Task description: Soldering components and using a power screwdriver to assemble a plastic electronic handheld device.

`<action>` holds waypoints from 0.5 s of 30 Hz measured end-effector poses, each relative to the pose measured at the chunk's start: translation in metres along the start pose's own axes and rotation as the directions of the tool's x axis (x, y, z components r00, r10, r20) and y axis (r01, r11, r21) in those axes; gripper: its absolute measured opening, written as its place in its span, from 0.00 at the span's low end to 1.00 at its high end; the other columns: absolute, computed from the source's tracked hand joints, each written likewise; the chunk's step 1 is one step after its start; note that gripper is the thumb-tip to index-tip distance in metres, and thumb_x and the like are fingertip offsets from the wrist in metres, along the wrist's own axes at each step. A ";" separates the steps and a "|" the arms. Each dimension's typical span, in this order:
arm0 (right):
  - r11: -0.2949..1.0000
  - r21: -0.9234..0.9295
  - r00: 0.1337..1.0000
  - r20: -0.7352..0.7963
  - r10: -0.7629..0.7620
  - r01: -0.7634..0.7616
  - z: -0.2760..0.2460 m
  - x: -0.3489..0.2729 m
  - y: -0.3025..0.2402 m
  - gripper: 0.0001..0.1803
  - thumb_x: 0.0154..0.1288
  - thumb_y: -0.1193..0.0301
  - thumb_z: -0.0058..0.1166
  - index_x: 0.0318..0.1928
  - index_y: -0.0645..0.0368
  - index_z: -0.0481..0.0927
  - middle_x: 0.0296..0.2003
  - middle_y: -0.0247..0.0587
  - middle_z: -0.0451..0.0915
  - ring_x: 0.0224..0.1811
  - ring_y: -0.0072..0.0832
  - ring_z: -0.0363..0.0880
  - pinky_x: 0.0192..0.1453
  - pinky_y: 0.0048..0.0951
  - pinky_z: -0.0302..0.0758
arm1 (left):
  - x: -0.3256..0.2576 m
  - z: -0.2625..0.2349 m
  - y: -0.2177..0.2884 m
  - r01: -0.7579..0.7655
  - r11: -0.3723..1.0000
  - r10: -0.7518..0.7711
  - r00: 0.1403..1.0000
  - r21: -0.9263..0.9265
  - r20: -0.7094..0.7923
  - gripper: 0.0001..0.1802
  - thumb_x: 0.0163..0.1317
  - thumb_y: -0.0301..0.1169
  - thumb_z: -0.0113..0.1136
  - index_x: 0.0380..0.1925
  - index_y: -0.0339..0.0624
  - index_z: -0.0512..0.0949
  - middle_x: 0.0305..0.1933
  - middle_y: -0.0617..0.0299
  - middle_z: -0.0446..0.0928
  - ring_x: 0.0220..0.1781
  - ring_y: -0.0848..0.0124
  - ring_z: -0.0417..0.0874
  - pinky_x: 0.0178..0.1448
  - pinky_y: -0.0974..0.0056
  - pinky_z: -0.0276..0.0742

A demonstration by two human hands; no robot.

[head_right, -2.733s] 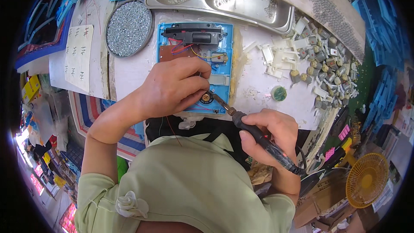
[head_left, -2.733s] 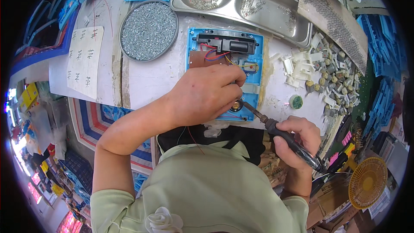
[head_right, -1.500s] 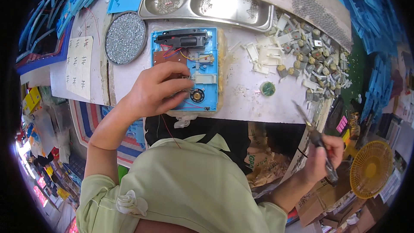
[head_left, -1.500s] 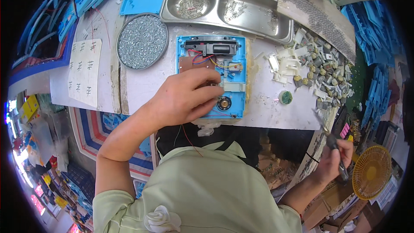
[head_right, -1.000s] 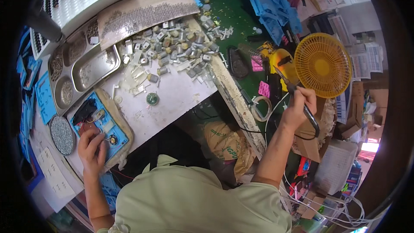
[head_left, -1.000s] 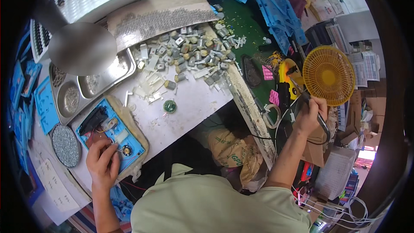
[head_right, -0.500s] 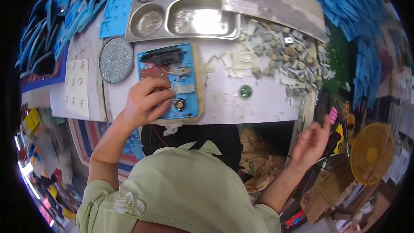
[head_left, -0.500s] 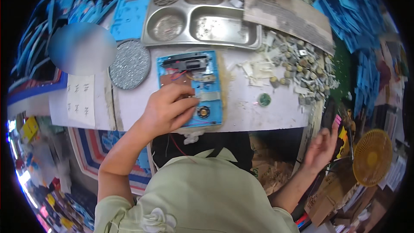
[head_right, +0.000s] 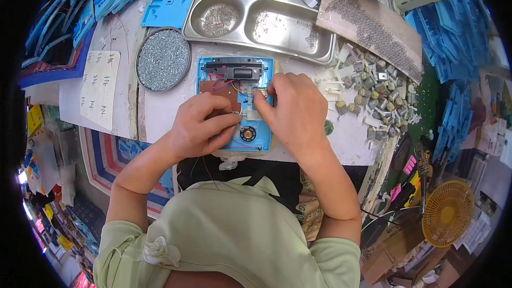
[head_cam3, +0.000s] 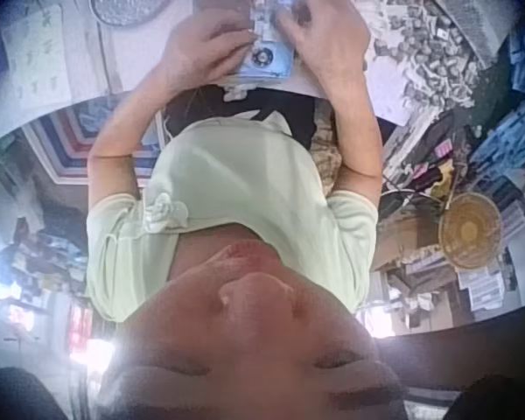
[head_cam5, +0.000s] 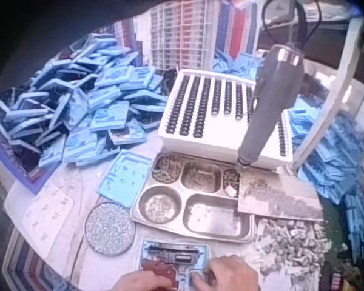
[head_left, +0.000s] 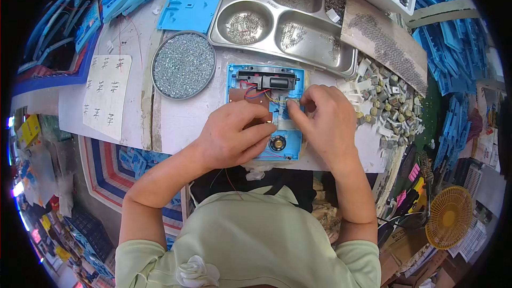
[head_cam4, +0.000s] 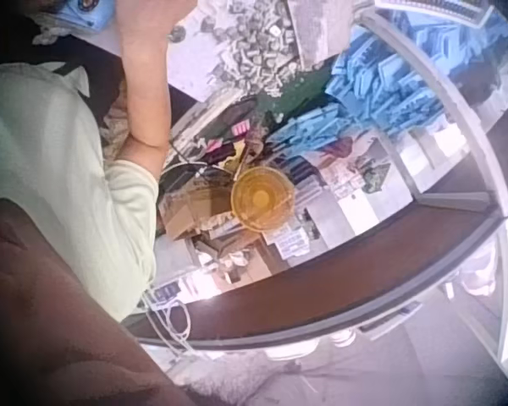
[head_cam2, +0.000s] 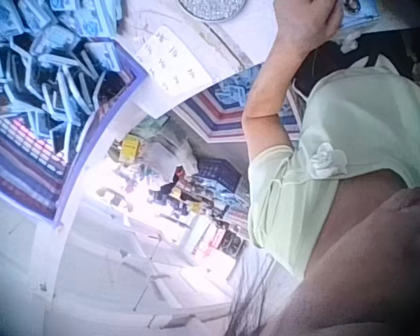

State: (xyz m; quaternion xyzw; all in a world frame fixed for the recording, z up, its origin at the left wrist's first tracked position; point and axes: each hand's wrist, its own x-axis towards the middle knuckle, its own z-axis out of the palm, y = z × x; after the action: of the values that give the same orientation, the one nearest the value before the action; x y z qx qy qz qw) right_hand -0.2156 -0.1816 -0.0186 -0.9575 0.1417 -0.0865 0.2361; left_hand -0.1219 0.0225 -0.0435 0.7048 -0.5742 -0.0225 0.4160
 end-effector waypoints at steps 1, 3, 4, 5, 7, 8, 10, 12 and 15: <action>1.000 -0.027 0.999 0.033 0.011 -0.010 -0.002 0.001 -0.001 0.13 0.59 0.61 0.67 0.27 0.56 0.81 0.26 0.41 0.81 0.33 0.41 0.81 0.37 0.42 0.77 | 0.001 0.000 0.001 -0.018 0.999 0.018 1.000 0.051 0.006 0.19 0.48 0.24 0.73 0.44 0.45 0.86 0.44 0.61 0.79 0.38 0.62 0.80 0.43 0.58 0.76; 0.997 -0.071 0.999 0.021 -0.034 0.035 -0.003 0.002 -0.003 0.13 0.59 0.62 0.66 0.27 0.57 0.82 0.25 0.42 0.81 0.31 0.42 0.81 0.36 0.44 0.77 | 0.005 0.000 0.002 -0.056 0.986 0.054 0.998 0.155 0.019 0.18 0.51 0.30 0.73 0.43 0.44 0.85 0.48 0.61 0.78 0.45 0.61 0.80 0.52 0.56 0.75; 0.994 -0.093 0.998 0.015 -0.058 0.060 -0.004 0.003 -0.004 0.12 0.59 0.62 0.66 0.27 0.57 0.82 0.25 0.43 0.81 0.31 0.43 0.82 0.36 0.45 0.77 | 0.010 0.000 0.004 -0.030 0.983 0.025 0.999 0.181 0.027 0.18 0.51 0.32 0.73 0.44 0.45 0.85 0.49 0.61 0.77 0.47 0.61 0.79 0.55 0.55 0.73; 0.998 -0.056 0.999 0.020 -0.032 0.033 -0.004 0.002 -0.004 0.12 0.59 0.63 0.65 0.27 0.57 0.82 0.25 0.44 0.81 0.30 0.44 0.82 0.35 0.45 0.77 | 0.017 0.001 0.007 -0.003 0.978 -0.004 0.999 0.207 0.033 0.18 0.51 0.34 0.73 0.44 0.45 0.85 0.50 0.62 0.77 0.49 0.62 0.78 0.58 0.55 0.70; 1.000 0.016 0.999 0.033 0.017 -0.017 -0.004 0.001 0.001 0.12 0.59 0.63 0.65 0.26 0.58 0.82 0.24 0.45 0.82 0.29 0.45 0.82 0.35 0.46 0.77 | 0.023 0.003 0.007 0.027 0.965 -0.041 0.998 0.260 0.046 0.20 0.51 0.36 0.73 0.46 0.46 0.85 0.51 0.62 0.76 0.53 0.62 0.77 0.62 0.53 0.66; 0.989 0.105 0.991 0.090 0.096 -0.105 -0.006 0.002 0.002 0.12 0.59 0.64 0.64 0.26 0.58 0.82 0.25 0.46 0.82 0.30 0.45 0.82 0.35 0.46 0.78 | 0.023 0.006 0.005 0.031 0.958 -0.048 0.997 0.285 0.054 0.21 0.51 0.36 0.74 0.47 0.46 0.85 0.52 0.62 0.76 0.55 0.62 0.76 0.63 0.52 0.65; 0.919 0.265 0.945 0.227 0.236 -0.293 -0.008 0.004 0.003 0.11 0.59 0.65 0.64 0.27 0.59 0.83 0.25 0.47 0.82 0.31 0.45 0.83 0.35 0.46 0.78 | 0.021 0.008 0.003 0.038 0.949 -0.059 0.997 0.314 0.058 0.22 0.51 0.37 0.74 0.48 0.46 0.85 0.53 0.63 0.76 0.57 0.63 0.75 0.65 0.51 0.63; 0.946 0.206 0.954 0.215 0.207 -0.251 -0.006 0.006 0.003 0.10 0.59 0.66 0.63 0.27 0.60 0.82 0.25 0.47 0.82 0.30 0.45 0.84 0.35 0.45 0.79 | 0.020 0.008 0.003 0.041 0.946 -0.059 0.997 0.321 0.047 0.23 0.51 0.38 0.74 0.49 0.46 0.85 0.52 0.63 0.76 0.57 0.63 0.75 0.66 0.51 0.61; 0.995 -0.095 0.997 0.071 0.015 -0.008 -0.002 0.004 -0.007 0.09 0.58 0.68 0.62 0.26 0.61 0.82 0.25 0.47 0.83 0.29 0.45 0.85 0.35 0.44 0.81 | 0.020 0.010 0.003 0.029 0.950 -0.046 0.998 0.312 0.048 0.23 0.51 0.37 0.74 0.48 0.46 0.85 0.53 0.63 0.76 0.56 0.63 0.75 0.66 0.50 0.61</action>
State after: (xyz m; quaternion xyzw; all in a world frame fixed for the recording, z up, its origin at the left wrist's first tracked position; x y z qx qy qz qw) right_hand -0.2104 -0.1780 -0.0135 -0.9692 0.1426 -0.0438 0.1958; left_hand -0.1224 0.0005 -0.0392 0.7715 -0.5682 0.0408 0.2834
